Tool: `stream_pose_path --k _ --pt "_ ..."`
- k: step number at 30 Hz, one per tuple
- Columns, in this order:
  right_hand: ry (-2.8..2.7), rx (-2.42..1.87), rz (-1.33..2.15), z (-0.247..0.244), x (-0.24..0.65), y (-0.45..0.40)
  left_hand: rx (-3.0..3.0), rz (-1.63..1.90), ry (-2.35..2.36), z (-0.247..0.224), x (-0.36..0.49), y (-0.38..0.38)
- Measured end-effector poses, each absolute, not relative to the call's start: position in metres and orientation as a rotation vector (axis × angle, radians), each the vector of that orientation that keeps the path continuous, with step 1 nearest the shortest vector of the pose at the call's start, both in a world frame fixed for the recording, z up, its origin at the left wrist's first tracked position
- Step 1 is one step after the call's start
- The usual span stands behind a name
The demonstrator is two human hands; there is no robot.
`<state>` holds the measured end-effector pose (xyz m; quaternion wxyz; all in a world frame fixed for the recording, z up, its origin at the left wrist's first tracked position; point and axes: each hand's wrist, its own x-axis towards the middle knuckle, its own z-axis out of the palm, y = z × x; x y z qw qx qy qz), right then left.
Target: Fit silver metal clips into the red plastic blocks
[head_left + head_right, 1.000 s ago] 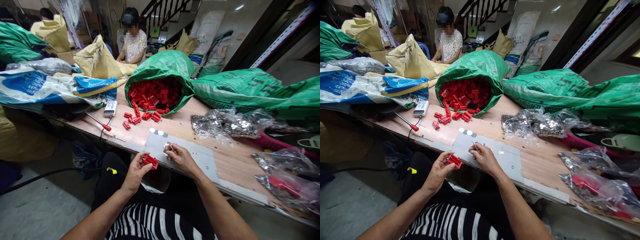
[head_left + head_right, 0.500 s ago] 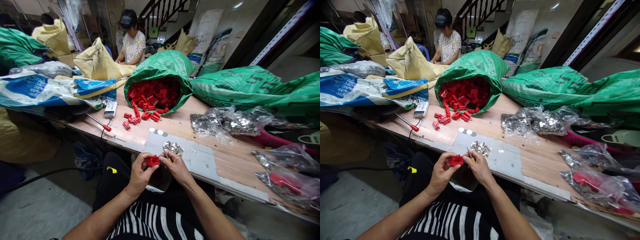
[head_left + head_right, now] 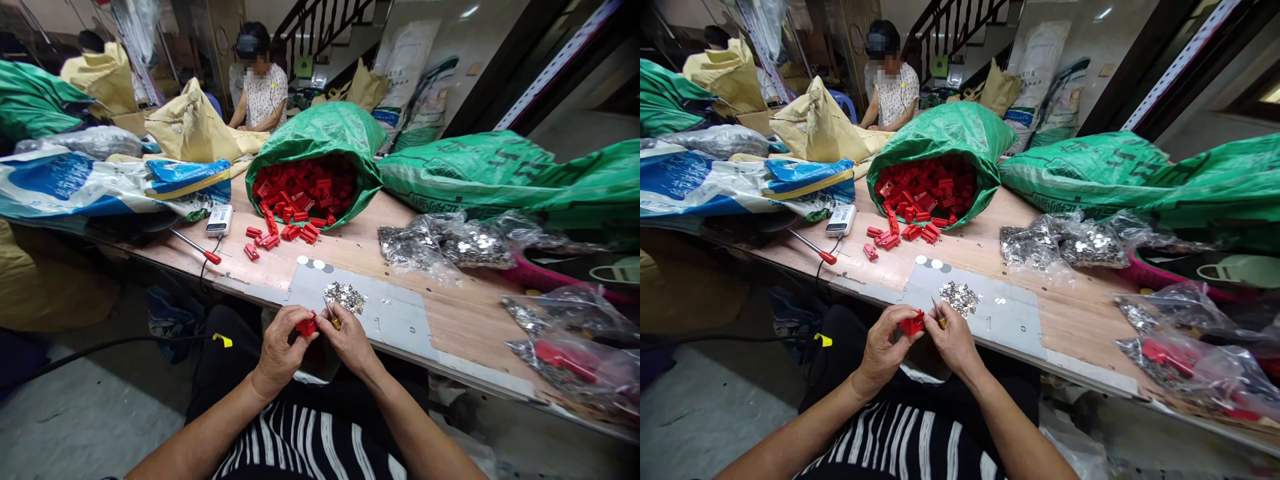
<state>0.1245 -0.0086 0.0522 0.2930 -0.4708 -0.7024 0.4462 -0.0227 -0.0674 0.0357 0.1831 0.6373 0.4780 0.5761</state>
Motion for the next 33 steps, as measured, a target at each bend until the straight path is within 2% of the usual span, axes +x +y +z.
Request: stream_pose_path --k 12,18,22,26,33 --pt "-1.655 -1.093 1.644 0.058 0.132 -0.005 1.396 1.553 1.313 0.033 -0.021 -0.069" --pt "-1.663 -1.118 1.642 0.056 0.141 -0.006 1.150 1.545 1.210 0.036 -0.020 -0.069" --pt "-1.916 -1.181 1.379 0.051 0.148 -0.006 1.172 1.501 1.229 0.037 -0.025 -0.065" --pt "-2.129 -1.173 1.011 0.052 0.148 -0.004 1.467 1.410 1.417 0.034 -0.035 -0.054" --pt "-2.219 -1.200 0.809 0.055 0.136 0.000 1.826 1.257 1.525 0.031 -0.045 -0.031"
